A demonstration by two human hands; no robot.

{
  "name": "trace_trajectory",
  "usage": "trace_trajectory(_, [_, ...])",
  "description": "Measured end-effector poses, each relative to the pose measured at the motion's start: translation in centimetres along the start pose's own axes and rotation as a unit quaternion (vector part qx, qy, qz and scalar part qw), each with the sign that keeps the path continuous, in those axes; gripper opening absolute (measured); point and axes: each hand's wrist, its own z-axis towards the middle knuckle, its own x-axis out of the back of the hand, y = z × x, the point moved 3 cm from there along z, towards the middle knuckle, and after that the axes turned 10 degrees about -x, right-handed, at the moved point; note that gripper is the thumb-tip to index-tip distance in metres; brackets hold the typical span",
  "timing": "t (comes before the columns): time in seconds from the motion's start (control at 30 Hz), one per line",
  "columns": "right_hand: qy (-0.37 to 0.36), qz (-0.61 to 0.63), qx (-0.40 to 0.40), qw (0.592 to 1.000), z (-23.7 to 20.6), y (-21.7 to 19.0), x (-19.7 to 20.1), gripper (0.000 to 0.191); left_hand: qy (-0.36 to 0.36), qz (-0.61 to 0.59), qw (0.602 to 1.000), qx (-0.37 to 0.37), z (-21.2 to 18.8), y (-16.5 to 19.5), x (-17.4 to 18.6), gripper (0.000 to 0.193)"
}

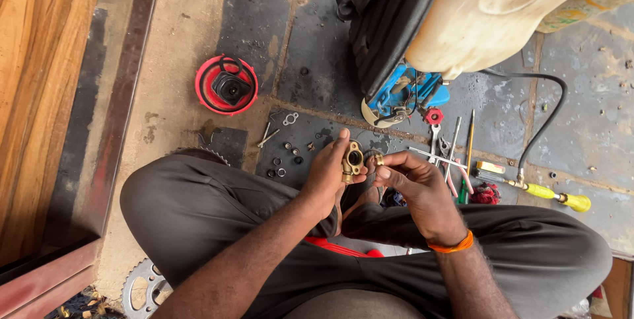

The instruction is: The person sits on the workshop floor and works on a small brass carburetor/fuel valve assembly, fitting small screws and fittings into it by hand and turning parts to thread them together. They pick up small hardware from the floor, hold the brass body in one hand while threading components with the other, and hold the assembly up to view it.

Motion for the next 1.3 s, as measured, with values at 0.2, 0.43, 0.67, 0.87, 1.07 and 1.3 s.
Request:
trace_trajectory(0.2, [0.107, -0.331, 0.181, 0.92, -0.9, -1.7, -3.4, 0.018, -0.004, -0.009, 0.999, -0.041, 0.2, -1.4, 0.6, 0.047])
trace_trajectory(0.43, [0.116, -0.365, 0.226, 0.896, -0.6, -3.2, -5.9, 0.018, -0.002, 0.009, 0.996, -0.091, 0.4, -0.7, 0.8, 0.047])
trace_trajectory(0.67, [0.147, -0.429, 0.226, 0.862, -0.7, -3.3, -6.4, 0.019, 0.024, 0.089, 0.994, -0.062, 0.3, 0.1, 0.7, 0.049])
trace_trajectory(0.87, [0.132, -0.351, 0.191, 0.907, -0.5, -2.5, -4.8, 0.019, 0.026, 0.068, 0.994, -0.083, 0.6, 0.5, 0.5, 0.049])
trace_trajectory(1.07, [0.091, -0.134, 0.076, 0.984, 1.7, -0.2, -2.7, 0.025, -0.019, 0.081, 0.995, -0.06, 0.4, 0.2, 0.4, 0.047])
trace_trajectory(1.3, [0.064, -0.077, 0.015, 0.995, 2.8, 1.8, -2.4, 0.024, -0.059, 0.051, 0.996, -0.053, -0.1, -0.1, 0.0, 0.045])
